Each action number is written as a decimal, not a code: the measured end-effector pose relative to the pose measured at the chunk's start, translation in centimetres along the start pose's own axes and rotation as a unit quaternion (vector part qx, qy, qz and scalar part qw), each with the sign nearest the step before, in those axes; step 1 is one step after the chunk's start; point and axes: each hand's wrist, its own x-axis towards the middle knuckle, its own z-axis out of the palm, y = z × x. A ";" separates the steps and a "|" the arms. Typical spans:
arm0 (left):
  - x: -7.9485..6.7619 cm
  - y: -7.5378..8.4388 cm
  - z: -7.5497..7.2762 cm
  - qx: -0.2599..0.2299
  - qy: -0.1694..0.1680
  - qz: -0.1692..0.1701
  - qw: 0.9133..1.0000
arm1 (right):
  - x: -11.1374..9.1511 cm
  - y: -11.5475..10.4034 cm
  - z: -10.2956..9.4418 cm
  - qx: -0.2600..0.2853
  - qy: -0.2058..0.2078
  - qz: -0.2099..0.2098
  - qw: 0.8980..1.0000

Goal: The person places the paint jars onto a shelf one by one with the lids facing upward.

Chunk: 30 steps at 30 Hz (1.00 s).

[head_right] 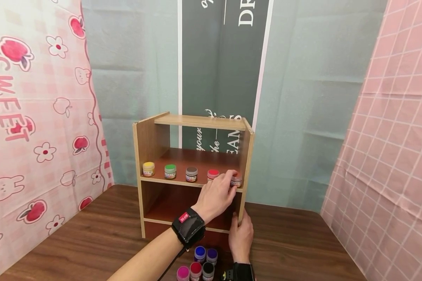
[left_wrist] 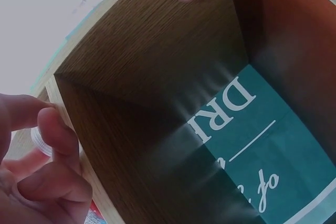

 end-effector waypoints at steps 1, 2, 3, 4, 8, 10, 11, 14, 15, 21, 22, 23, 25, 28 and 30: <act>0.0 0.0 0.0 0.000 0.000 0.000 1.000 | 0.0 0.0 0.0 0.000 0.000 0.000 1.000; 0.0 0.0 0.0 0.000 0.001 0.000 1.000 | 0.0 0.0 0.0 0.000 0.000 -0.001 1.000; 0.0 0.0 0.0 -0.001 0.002 0.001 1.000 | 0.0 -0.1 0.0 0.001 0.000 -0.002 1.000; 0.0 0.0 0.0 -0.001 0.002 0.001 1.000 | 0.0 -0.1 0.0 0.001 0.000 -0.003 1.000; -0.1 0.0 -0.1 -0.002 0.005 0.001 1.000 | 0.0 -0.1 0.0 0.003 0.003 -0.007 1.000; -0.1 0.0 0.0 -0.002 0.006 0.001 1.000 | 0.0 -0.1 0.0 0.002 0.004 -0.007 1.000; -0.1 0.0 0.0 -0.001 0.007 0.001 1.000 | 0.0 -0.1 0.0 0.002 0.005 -0.006 1.000; -0.2 0.0 0.0 0.007 0.011 0.006 1.000 | 0.0 0.0 0.1 0.001 0.003 -0.002 1.000; -0.2 0.1 -0.1 0.011 0.014 0.009 1.000 | 0.0 0.0 0.1 0.001 0.002 0.000 1.000; -0.2 0.2 -0.4 0.043 0.045 0.031 0.998 | 0.0 0.1 0.1 -0.003 -0.003 0.001 1.000; -0.1 0.2 -0.5 0.045 0.052 0.034 0.997 | 0.0 0.1 0.1 -0.002 -0.003 -0.001 1.000; -0.1 0.2 -0.7 0.045 0.058 0.037 0.997 | 0.0 0.2 0.1 -0.002 -0.002 -0.002 1.000; -0.2 0.1 -1.1 0.037 0.067 0.044 0.996 | 0.1 0.2 0.1 0.000 0.001 -0.004 1.000; -0.4 -0.2 -1.9 0.017 0.076 0.053 0.996 | 0.0 0.2 0.1 0.003 0.005 -0.008 1.000; -0.7 -0.4 -2.4 0.002 0.076 0.061 0.995 | 0.0 0.2 0.1 0.006 0.012 -0.012 1.000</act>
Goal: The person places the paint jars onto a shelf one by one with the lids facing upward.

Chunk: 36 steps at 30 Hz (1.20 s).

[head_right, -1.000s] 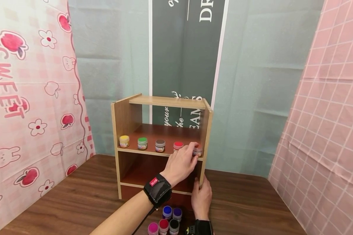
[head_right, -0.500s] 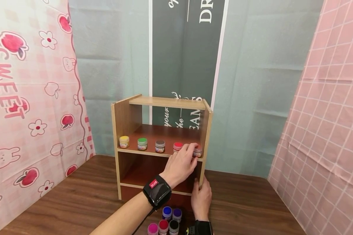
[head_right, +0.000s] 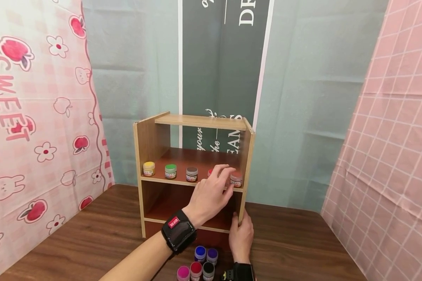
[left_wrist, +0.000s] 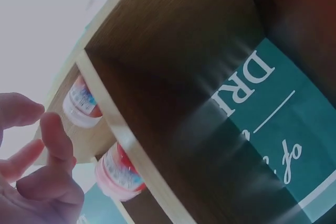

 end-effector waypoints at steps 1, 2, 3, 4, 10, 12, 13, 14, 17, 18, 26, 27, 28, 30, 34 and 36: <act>-0.2 -0.2 -0.3 -0.006 0.000 0.002 1.000 | 0.0 0.0 0.0 0.002 0.005 -0.003 1.000; -0.5 -0.4 -0.5 -0.010 0.000 0.004 1.000 | -0.1 0.0 0.1 0.005 0.008 -0.006 1.000; -0.7 -0.6 -0.8 -0.012 0.000 0.005 1.000 | -0.1 0.0 0.1 0.006 0.012 -0.009 1.000; -1.1 -0.9 -1.0 -0.013 -0.002 0.007 1.000 | -0.1 0.0 0.1 0.007 0.015 -0.012 1.000; -4.5 -2.8 -1.6 -0.021 -0.025 -0.004 0.999 | -0.4 0.2 0.3 0.002 0.018 -0.013 1.000; -6.0 -3.5 -1.5 -0.035 -0.046 -0.016 0.998 | -0.5 0.2 0.4 0.000 0.022 -0.015 1.000; -6.8 -3.9 -1.5 -0.043 -0.057 -0.023 0.997 | -0.5 0.3 0.4 -0.001 0.024 -0.016 1.000; -7.5 -4.3 -1.4 -0.050 -0.069 -0.030 0.996 | -0.5 0.2 0.4 0.001 0.026 -0.019 0.999; -9.5 -5.3 -1.3 -0.072 -0.107 -0.046 0.991 | -0.5 0.1 0.3 0.002 0.030 -0.024 0.999; -10.0 -5.7 -1.3 -0.079 -0.119 -0.048 0.989 | -0.5 0.1 0.3 0.005 0.030 -0.026 0.999; -13.1 -8.0 -1.3 -0.153 -0.251 -0.084 0.952 | 0.0 0.0 0.5 0.018 0.026 -0.036 0.999; -13.4 -8.2 -1.2 -0.159 -0.267 -0.090 0.946 | 0.0 0.0 0.5 0.019 0.023 -0.034 0.999; -13.6 -8.5 -1.1 -0.164 -0.282 -0.094 0.941 | 0.0 0.1 0.6 0.019 0.022 -0.032 0.999; -14.1 -8.9 -0.9 -0.171 -0.310 -0.094 0.931 | 0.0 0.1 0.7 0.018 0.022 -0.032 0.999; -14.4 -9.5 -0.7 -0.184 -0.347 -0.085 0.915 | 0.1 0.2 0.8 0.010 0.028 -0.034 0.999; -14.4 -9.6 -0.8 -0.184 -0.361 -0.079 0.911 | 0.3 0.1 0.7 0.010 0.028 -0.036 0.999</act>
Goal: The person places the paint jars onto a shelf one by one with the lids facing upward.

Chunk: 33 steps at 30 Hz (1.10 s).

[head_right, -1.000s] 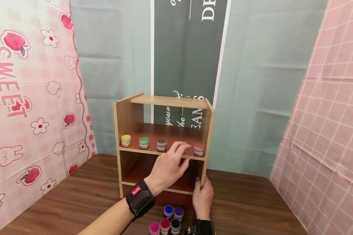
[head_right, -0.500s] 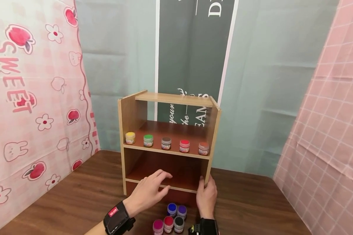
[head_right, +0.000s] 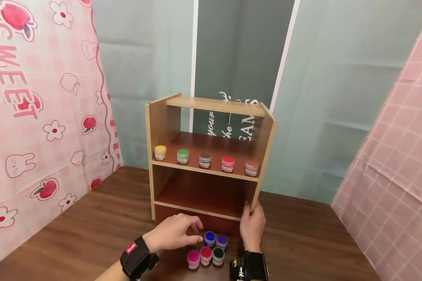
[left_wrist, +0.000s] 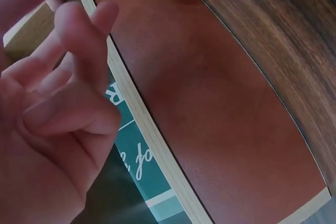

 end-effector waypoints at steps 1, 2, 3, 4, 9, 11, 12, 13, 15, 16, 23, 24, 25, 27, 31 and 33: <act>-0.1 0.0 0.0 0.002 -0.007 -0.001 1.000 | 0.0 0.0 0.0 0.001 -0.004 0.002 1.000; -0.2 0.0 0.0 0.002 -0.016 -0.003 1.000 | 0.0 -0.1 0.0 0.004 -0.006 0.003 1.000; -0.4 -0.1 0.0 0.005 -0.023 -0.005 1.000 | 0.0 -0.1 0.0 0.006 -0.009 0.003 1.000; -0.4 0.0 0.0 0.010 -0.031 -0.005 0.999 | 0.1 -0.2 -0.1 0.011 -0.010 0.005 1.000; -0.3 0.4 0.2 0.060 -0.058 -0.006 0.997 | 0.5 -0.4 -0.1 0.021 -0.014 0.009 1.000; -0.3 0.5 0.5 0.083 -0.062 -0.007 0.995 | 0.6 -0.5 0.0 0.022 -0.014 0.009 1.000; -0.3 0.5 0.6 0.093 -0.063 -0.008 0.994 | 0.7 -0.4 0.1 0.022 -0.014 0.010 1.000; -0.3 0.6 0.7 0.102 -0.063 -0.007 0.993 | 0.7 -0.4 0.1 0.023 -0.013 0.010 1.000; -0.3 0.6 1.1 0.111 -0.071 -0.011 0.991 | 0.7 -0.3 0.2 0.022 -0.013 0.011 1.000; -0.3 0.5 1.3 0.113 -0.075 -0.014 0.991 | 0.7 -0.2 0.2 0.022 -0.013 0.012 1.000; -0.1 0.1 1.4 0.138 -0.093 -0.035 0.985 | 0.8 -0.2 0.4 0.023 -0.008 0.012 1.000; -0.1 0.1 1.3 0.138 -0.095 -0.039 0.985 | 0.8 -0.2 0.5 0.022 -0.007 0.012 1.000; -0.1 0.0 1.2 0.138 -0.096 -0.042 0.985 | 0.8 -0.1 0.5 0.020 -0.006 0.011 1.000; -0.2 -0.2 0.9 0.135 -0.096 -0.051 0.985 | 0.8 -0.1 0.5 0.019 -0.006 0.009 1.000; -0.3 -0.8 0.3 0.129 -0.089 -0.063 0.986 | 0.8 0.1 0.6 0.016 -0.007 0.006 1.000; -0.3 -1.3 0.1 0.125 -0.086 -0.068 0.986 | 0.8 0.2 0.6 0.015 -0.008 0.007 1.000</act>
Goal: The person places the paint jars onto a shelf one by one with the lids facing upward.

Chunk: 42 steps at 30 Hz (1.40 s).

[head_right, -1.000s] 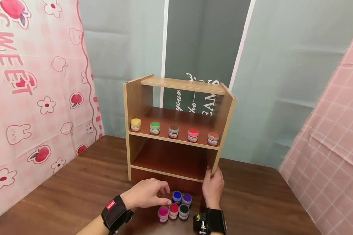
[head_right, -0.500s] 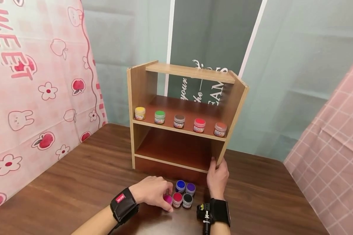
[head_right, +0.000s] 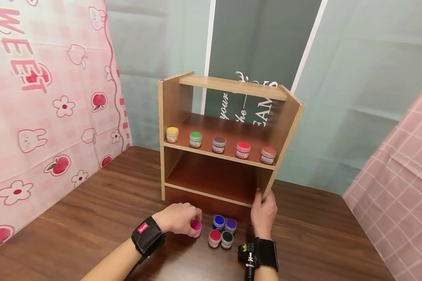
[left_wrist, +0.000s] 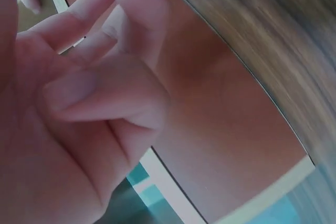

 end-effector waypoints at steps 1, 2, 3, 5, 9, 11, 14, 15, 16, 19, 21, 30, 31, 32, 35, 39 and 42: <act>0.0 -0.3 -0.1 -0.003 0.000 -0.003 1.000 | 0.0 0.1 0.0 -0.001 0.000 0.001 1.000; 0.0 -0.6 -0.1 -0.003 0.001 -0.005 1.000 | 0.0 0.1 0.0 -0.001 -0.001 0.002 1.000; 0.0 -0.9 -0.1 -0.004 0.002 -0.008 1.000 | 0.0 0.1 0.0 -0.001 -0.001 0.003 1.000; 0.0 -1.6 -0.2 -0.004 0.004 -0.015 1.000 | 0.0 0.2 0.0 -0.001 -0.003 0.005 1.000; -0.1 -2.9 -0.4 0.000 0.014 -0.031 0.999 | 0.0 0.0 -0.1 0.001 -0.007 0.007 1.000; -0.1 -3.4 -0.5 -0.001 0.019 -0.038 0.999 | 0.0 -0.1 -0.1 0.003 -0.010 0.010 1.000; -0.2 -4.0 -0.7 -0.003 0.025 -0.042 0.999 | -0.1 -0.2 -0.2 0.007 -0.013 0.015 1.000; -0.2 -4.1 -0.7 -0.002 0.027 -0.043 0.999 | -0.1 -0.2 -0.2 0.007 -0.014 0.015 1.000; -0.2 -4.2 -0.7 -0.002 0.029 -0.045 0.999 | -0.1 -0.2 -0.2 0.009 -0.015 0.016 1.000; -0.1 -4.4 -0.7 0.010 0.039 -0.051 0.998 | -0.1 -0.2 -0.2 0.009 -0.015 0.016 1.000; -0.1 -4.5 -0.6 0.020 0.050 -0.054 0.997 | -0.1 -0.2 -0.2 0.009 -0.015 0.016 1.000; 0.2 -4.9 -0.1 0.021 0.051 -0.054 0.997 | -0.1 -0.2 -0.3 0.006 -0.016 0.017 1.000; 0.3 -5.0 0.0 0.019 0.049 -0.052 0.997 | -0.1 -0.1 -0.3 0.006 -0.015 0.016 1.000; 0.3 -5.1 0.1 0.016 0.046 -0.051 0.997 | -0.1 -0.1 -0.3 0.007 -0.015 0.016 1.000; 0.4 -5.3 0.4 0.010 0.042 -0.050 0.998 | -0.1 0.0 -0.3 0.007 -0.016 0.014 1.000; 0.3 -5.5 0.4 0.001 0.044 -0.049 0.998 | -0.1 0.0 -0.3 0.005 -0.018 0.013 1.000; 0.3 -5.6 0.4 0.000 0.044 -0.049 0.998 | 0.0 0.0 -0.2 0.003 -0.017 0.012 1.000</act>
